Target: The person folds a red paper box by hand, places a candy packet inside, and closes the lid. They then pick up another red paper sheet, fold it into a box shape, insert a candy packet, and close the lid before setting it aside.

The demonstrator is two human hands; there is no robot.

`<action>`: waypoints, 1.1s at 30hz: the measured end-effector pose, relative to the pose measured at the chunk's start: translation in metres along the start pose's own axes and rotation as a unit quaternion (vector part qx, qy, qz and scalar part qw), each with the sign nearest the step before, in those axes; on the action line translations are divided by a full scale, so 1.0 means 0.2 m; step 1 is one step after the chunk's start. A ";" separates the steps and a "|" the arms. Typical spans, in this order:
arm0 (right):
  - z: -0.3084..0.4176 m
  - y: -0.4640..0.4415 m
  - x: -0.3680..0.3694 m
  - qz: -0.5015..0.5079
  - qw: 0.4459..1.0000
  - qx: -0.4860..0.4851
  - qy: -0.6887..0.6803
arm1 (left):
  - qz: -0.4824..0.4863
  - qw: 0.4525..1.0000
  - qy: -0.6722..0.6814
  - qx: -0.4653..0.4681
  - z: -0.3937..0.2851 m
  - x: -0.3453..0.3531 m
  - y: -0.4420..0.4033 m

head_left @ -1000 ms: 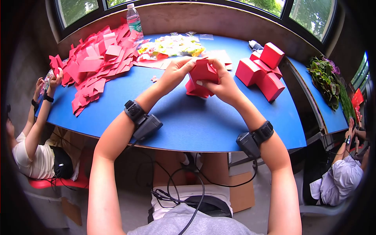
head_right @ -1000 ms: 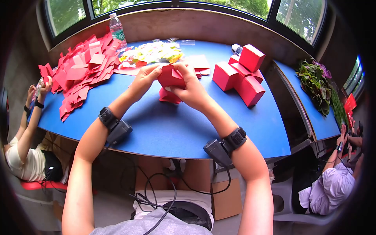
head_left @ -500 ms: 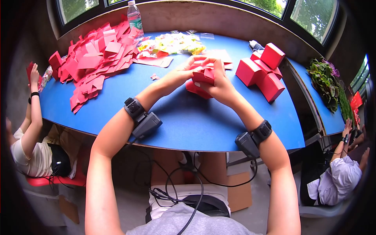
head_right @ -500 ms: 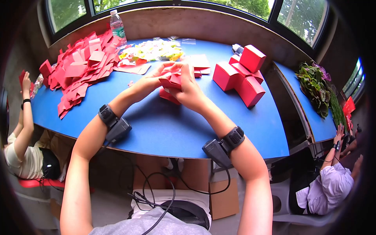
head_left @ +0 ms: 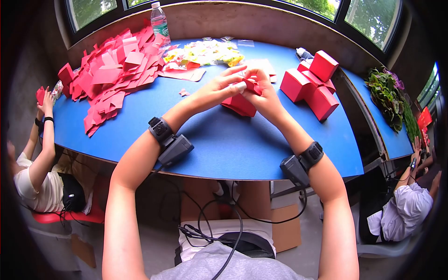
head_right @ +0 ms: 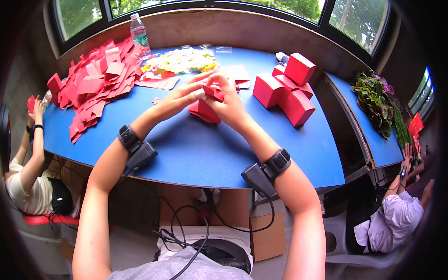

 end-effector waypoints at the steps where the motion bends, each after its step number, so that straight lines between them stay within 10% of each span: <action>1: 0.01 0.00 0.00 0.009 1.000 0.001 -0.010 | 0.031 0.997 -0.072 0.027 -0.02 0.01 0.00; 14: 0.22 0.01 -0.06 -0.009 0.945 -0.193 0.265 | -0.020 0.984 -0.146 0.097 -0.05 -0.03 0.01; 33: 0.23 -0.02 -0.18 -0.068 0.949 -0.146 0.270 | -0.056 0.987 -0.134 0.065 -0.03 -0.08 0.01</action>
Point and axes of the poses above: each hand's wrist, its own y-axis away from the middle knuckle, its own x-axis out of the palm, z = x × y, the point moved 4 cm from there along -y, towards the middle knuckle, and after that the axes turned 4 degrees about y, right-handed, at the moved point
